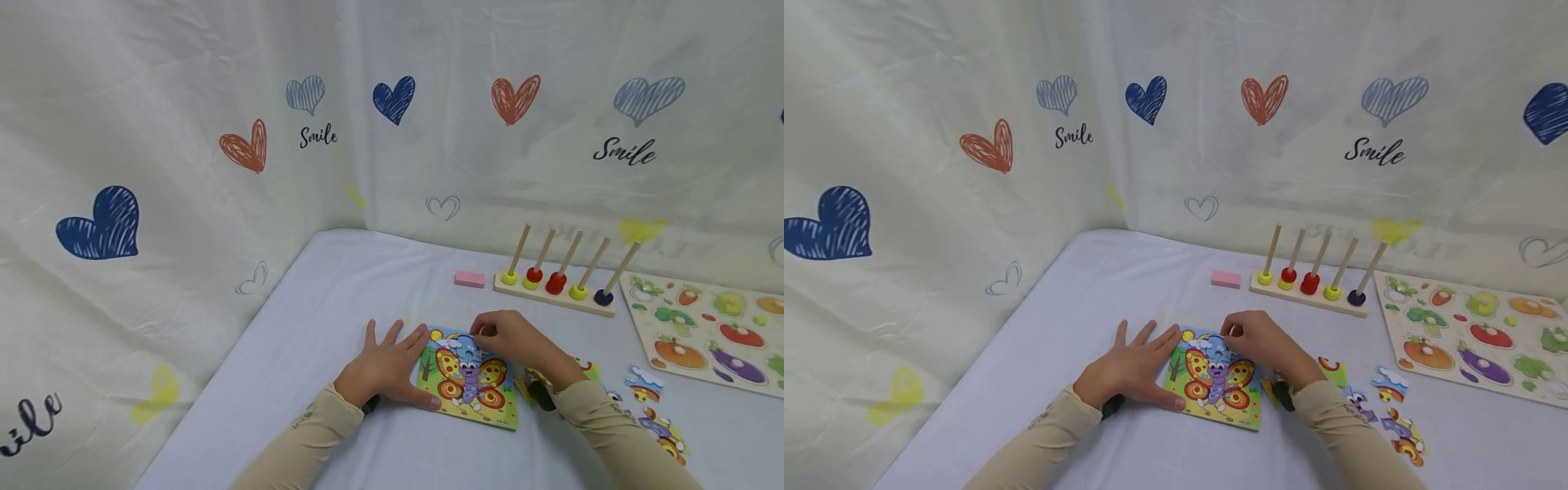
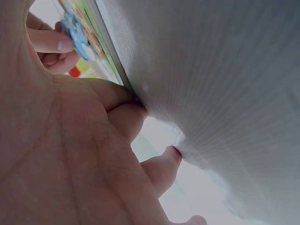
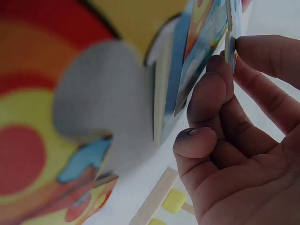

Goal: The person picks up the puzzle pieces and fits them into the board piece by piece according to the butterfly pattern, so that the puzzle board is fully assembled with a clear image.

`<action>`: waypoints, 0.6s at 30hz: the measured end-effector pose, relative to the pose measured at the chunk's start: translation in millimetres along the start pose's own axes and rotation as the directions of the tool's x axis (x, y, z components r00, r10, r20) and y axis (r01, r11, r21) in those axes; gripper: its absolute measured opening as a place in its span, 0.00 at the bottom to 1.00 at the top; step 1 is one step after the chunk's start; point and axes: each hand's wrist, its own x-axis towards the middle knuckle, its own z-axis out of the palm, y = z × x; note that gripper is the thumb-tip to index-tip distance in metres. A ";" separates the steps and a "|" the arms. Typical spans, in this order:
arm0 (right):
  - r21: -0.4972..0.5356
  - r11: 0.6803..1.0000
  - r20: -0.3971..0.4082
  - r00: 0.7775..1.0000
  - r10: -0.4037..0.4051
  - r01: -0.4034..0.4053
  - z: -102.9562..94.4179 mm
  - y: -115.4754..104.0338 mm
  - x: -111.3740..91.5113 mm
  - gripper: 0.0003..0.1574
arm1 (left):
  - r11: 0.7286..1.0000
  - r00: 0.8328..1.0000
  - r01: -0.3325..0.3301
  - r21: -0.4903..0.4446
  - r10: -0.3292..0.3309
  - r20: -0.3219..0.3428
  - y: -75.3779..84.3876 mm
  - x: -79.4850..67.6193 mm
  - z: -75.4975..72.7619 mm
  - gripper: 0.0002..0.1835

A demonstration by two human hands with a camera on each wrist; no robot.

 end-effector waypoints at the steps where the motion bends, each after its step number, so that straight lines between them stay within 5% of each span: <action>1: -0.003 1.000 0.001 1.000 0.002 -0.002 0.6 -0.4 0.6 0.03 | 1.000 1.000 0.001 0.000 -0.001 0.000 0.0 0.1 0.0 0.66; 18: -0.095 0.991 0.001 0.996 0.092 -0.092 7.9 -14.6 13.4 0.09 | 1.000 1.000 -0.002 0.019 0.002 -0.010 -1.2 2.7 2.8 0.66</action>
